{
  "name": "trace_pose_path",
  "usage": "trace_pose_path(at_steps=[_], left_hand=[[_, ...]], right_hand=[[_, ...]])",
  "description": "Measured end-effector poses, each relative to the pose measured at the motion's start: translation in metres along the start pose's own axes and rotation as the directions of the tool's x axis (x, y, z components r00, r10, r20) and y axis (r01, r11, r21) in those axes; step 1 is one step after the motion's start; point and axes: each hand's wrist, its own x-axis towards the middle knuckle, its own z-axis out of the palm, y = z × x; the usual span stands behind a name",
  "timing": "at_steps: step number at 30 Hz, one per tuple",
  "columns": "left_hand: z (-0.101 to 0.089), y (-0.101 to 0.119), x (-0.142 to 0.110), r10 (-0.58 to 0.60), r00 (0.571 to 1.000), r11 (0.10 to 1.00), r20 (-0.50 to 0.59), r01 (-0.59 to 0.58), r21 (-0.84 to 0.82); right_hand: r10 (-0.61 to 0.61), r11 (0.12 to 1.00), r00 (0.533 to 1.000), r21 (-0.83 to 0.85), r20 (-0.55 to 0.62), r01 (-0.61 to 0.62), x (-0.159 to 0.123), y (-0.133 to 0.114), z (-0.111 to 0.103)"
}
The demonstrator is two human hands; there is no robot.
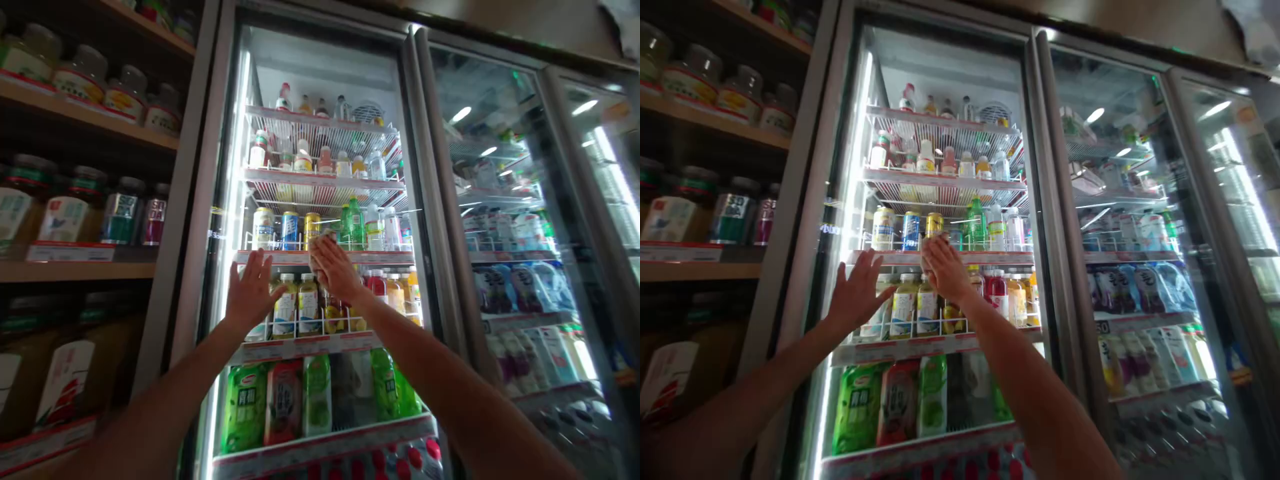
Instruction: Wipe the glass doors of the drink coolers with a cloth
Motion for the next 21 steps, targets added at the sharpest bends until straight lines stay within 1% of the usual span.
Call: trace_pose_path(at_steps=[1,2,3,4,5,6,8,9,10,11,12,13,14,15,16,17,18,19,20,21], left_hand=[[0.002,0.001,0.000,0.005,1.000,1.000,-0.012,-0.005,0.005],[0.003,0.001,-0.001,0.016,1.000,1.000,-0.019,-0.016,0.010],[0.004,-0.001,-0.001,0.029,0.999,0.999,-0.021,-0.029,0.015],[0.005,-0.002,-0.002,0.041,0.999,0.999,-0.020,-0.041,0.019],[0.005,-0.003,-0.002,0.045,0.999,0.999,-0.015,-0.045,0.023],[0.005,-0.004,-0.003,0.041,0.999,0.999,-0.010,-0.040,0.025],[0.006,-0.002,-0.002,0.009,1.000,1.000,-0.001,-0.009,0.020],[0.006,0.000,-0.002,-0.011,1.000,1.000,0.001,0.011,0.014],[0.007,0.002,-0.002,-0.028,1.000,1.000,0.004,0.028,0.009],[0.007,0.004,-0.001,-0.041,0.999,0.999,0.008,0.041,0.004],[0.007,0.006,-0.001,-0.050,0.999,0.999,0.013,0.050,0.002],[0.007,0.007,-0.001,-0.055,0.998,0.998,0.019,0.055,0.003],[0.006,0.008,-0.001,-0.057,0.998,0.998,0.028,0.057,0.007],[0.005,0.008,-0.001,-0.058,0.998,0.998,0.035,0.058,0.015],[0.003,0.008,-0.001,-0.058,0.997,0.998,0.043,0.057,0.024],[0.002,0.008,-0.001,-0.055,0.997,0.998,0.049,0.053,0.036],[0.000,0.007,-0.001,-0.052,0.997,0.998,0.055,0.050,0.049],[-0.002,0.006,-0.001,-0.049,0.997,0.997,0.062,0.045,0.062],[-0.004,0.006,-0.001,-0.047,0.996,0.996,0.073,0.042,0.073],[-0.006,0.005,-0.001,-0.046,0.995,0.996,0.088,0.039,0.082]], right_hand=[[-0.049,0.999,0.997,0.000,0.056,0.050,0.000,0.000,-0.003],[-0.037,0.999,0.996,-0.012,0.087,0.038,-0.004,0.006,-0.008],[0.032,0.999,0.995,-0.035,0.092,-0.029,-0.012,0.018,-0.016],[0.144,0.988,0.987,-0.064,0.070,-0.140,-0.024,0.036,-0.026],[0.286,0.955,0.958,-0.093,0.016,-0.283,-0.038,0.055,-0.036],[0.408,0.905,0.912,-0.109,-0.045,-0.411,-0.051,0.076,-0.045],[0.602,0.774,0.778,-0.107,-0.178,-0.624,-0.070,0.110,-0.058],[0.663,0.714,0.714,-0.098,-0.225,-0.693,-0.073,0.119,-0.061],[0.701,0.668,0.666,-0.090,-0.255,-0.738,-0.072,0.122,-0.060],[0.720,0.644,0.641,-0.086,-0.266,-0.760,-0.065,0.118,-0.056],[0.718,0.650,0.648,-0.089,-0.256,-0.755,-0.055,0.108,-0.050],[0.690,0.688,0.689,-0.098,-0.221,-0.719,-0.043,0.092,-0.042],[0.641,0.742,0.747,-0.106,-0.173,-0.662,-0.029,0.072,-0.034],[0.557,0.817,0.825,-0.113,-0.096,-0.565,-0.016,0.050,-0.026],[0.448,0.888,0.894,-0.115,-0.011,-0.446,-0.005,0.029,-0.019],[0.334,0.939,0.941,-0.106,0.062,-0.326,0.003,0.010,-0.015],[0.199,0.978,0.970,-0.087,0.136,-0.189,0.008,-0.005,-0.014],[0.080,0.996,0.978,-0.064,0.191,-0.069,0.008,-0.014,-0.014],[-0.003,0.999,0.974,-0.045,0.226,0.014,0.004,-0.016,-0.017],[-0.033,0.998,0.970,-0.040,0.240,0.043,-0.004,-0.011,-0.022]])
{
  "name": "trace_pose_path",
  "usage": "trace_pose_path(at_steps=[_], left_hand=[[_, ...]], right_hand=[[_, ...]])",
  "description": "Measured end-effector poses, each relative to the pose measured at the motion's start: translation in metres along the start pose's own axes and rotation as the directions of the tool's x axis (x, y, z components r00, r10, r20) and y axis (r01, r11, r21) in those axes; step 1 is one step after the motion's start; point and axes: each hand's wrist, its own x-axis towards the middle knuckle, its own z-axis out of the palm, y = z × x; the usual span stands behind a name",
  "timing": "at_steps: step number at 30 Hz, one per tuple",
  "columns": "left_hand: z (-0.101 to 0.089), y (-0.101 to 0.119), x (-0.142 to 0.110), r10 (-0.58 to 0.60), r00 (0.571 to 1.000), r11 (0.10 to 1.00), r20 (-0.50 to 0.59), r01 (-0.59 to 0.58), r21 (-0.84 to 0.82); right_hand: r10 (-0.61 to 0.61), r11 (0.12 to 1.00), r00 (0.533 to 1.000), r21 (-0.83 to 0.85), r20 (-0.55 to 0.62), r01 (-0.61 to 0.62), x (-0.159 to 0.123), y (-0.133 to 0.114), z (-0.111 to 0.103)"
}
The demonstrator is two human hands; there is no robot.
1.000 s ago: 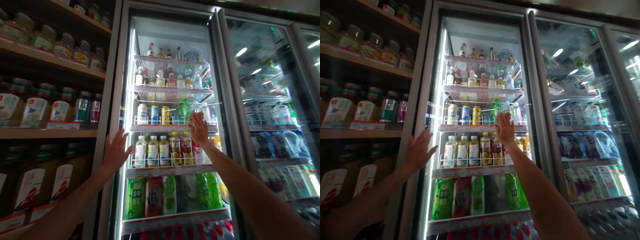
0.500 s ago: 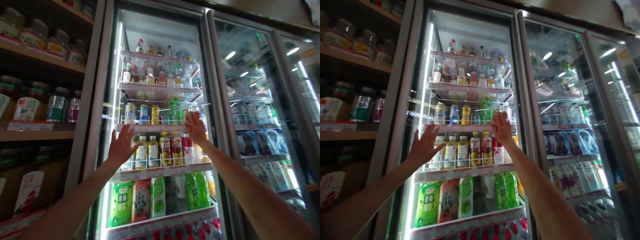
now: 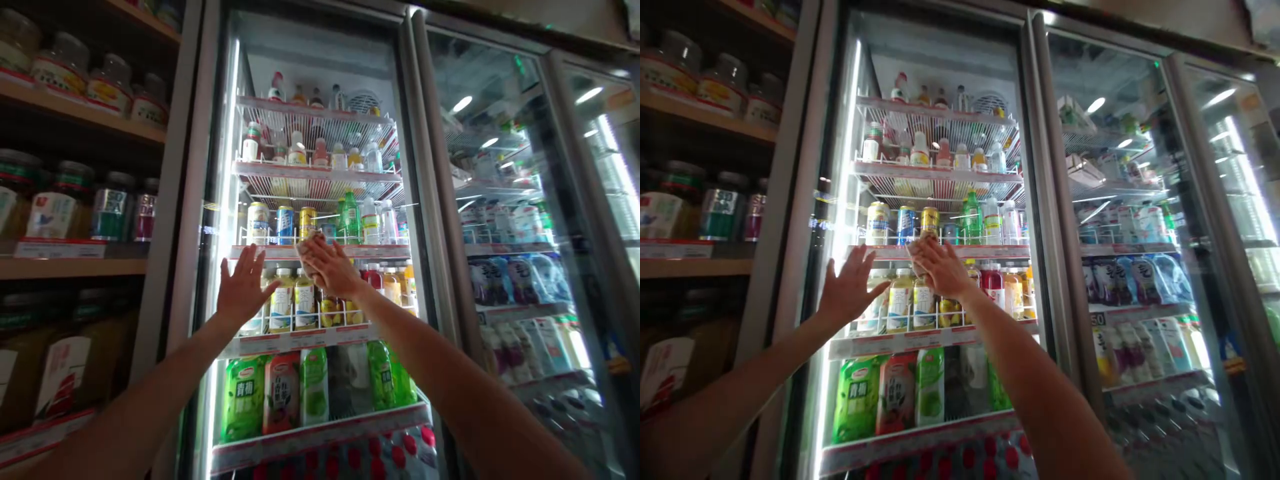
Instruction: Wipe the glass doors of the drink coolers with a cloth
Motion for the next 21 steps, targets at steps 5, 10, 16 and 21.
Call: trace_pose_path(at_steps=[5,10,16,21], left_hand=[[-0.005,0.005,0.001,-0.030,0.994,0.999,0.105,0.028,0.022],[-0.001,0.015,0.000,-0.095,0.990,0.995,0.101,0.095,0.005],[0.000,0.010,-0.002,-0.055,0.998,0.998,0.032,0.054,0.007],[-0.003,0.008,-0.001,-0.045,0.998,0.999,0.053,0.045,0.011]], right_hand=[[0.593,0.800,0.789,0.007,-0.162,-0.600,-0.066,0.081,-0.012],[0.729,0.667,0.632,0.067,-0.263,-0.742,-0.053,0.093,-0.010],[0.200,0.979,0.979,0.041,-0.046,-0.199,0.018,-0.006,0.003],[0.054,0.998,0.998,0.034,0.037,-0.055,-0.018,0.015,-0.008]])
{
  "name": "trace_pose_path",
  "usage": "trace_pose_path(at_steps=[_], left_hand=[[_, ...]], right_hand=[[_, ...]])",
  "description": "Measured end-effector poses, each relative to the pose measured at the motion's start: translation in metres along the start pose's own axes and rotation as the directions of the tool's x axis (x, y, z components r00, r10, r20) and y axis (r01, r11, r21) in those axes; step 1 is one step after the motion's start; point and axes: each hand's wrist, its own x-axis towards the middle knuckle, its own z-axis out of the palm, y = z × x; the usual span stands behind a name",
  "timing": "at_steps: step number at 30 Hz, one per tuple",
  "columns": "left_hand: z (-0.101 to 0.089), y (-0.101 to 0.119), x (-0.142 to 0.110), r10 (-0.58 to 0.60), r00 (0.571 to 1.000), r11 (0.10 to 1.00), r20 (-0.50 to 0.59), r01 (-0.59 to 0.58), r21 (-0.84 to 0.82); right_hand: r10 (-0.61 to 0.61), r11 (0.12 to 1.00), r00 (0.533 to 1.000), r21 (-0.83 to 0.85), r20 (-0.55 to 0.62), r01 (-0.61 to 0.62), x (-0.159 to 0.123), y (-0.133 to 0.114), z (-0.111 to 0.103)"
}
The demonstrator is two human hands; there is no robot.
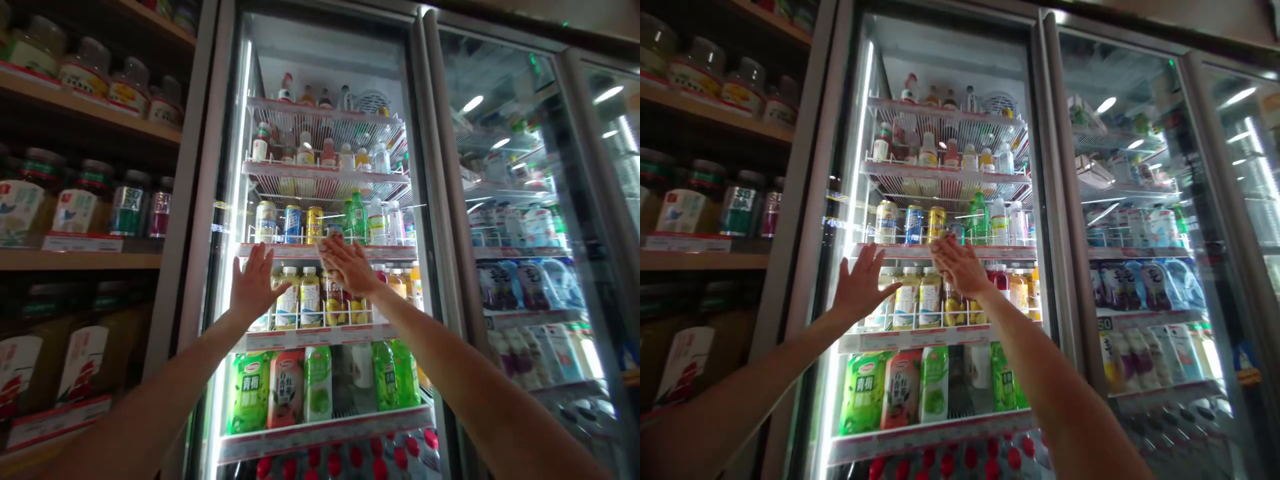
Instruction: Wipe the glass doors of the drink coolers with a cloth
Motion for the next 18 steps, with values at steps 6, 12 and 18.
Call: trace_pose_path(at_steps=[6,12,18], left_hand=[[-0.004,0.007,0.001,-0.044,0.997,0.999,0.070,0.044,0.000],[-0.005,0.004,0.000,-0.032,0.998,0.999,0.058,0.032,0.004],[-0.006,-0.005,-0.001,0.034,0.997,0.999,0.067,-0.037,0.031]], right_hand=[[0.784,0.604,0.584,0.042,-0.212,-0.796,-0.036,0.070,-0.022],[0.203,0.979,0.978,0.027,-0.044,-0.202,0.015,-0.018,0.005],[0.051,0.999,0.997,0.017,-0.050,-0.051,-0.012,-0.002,0.006]])
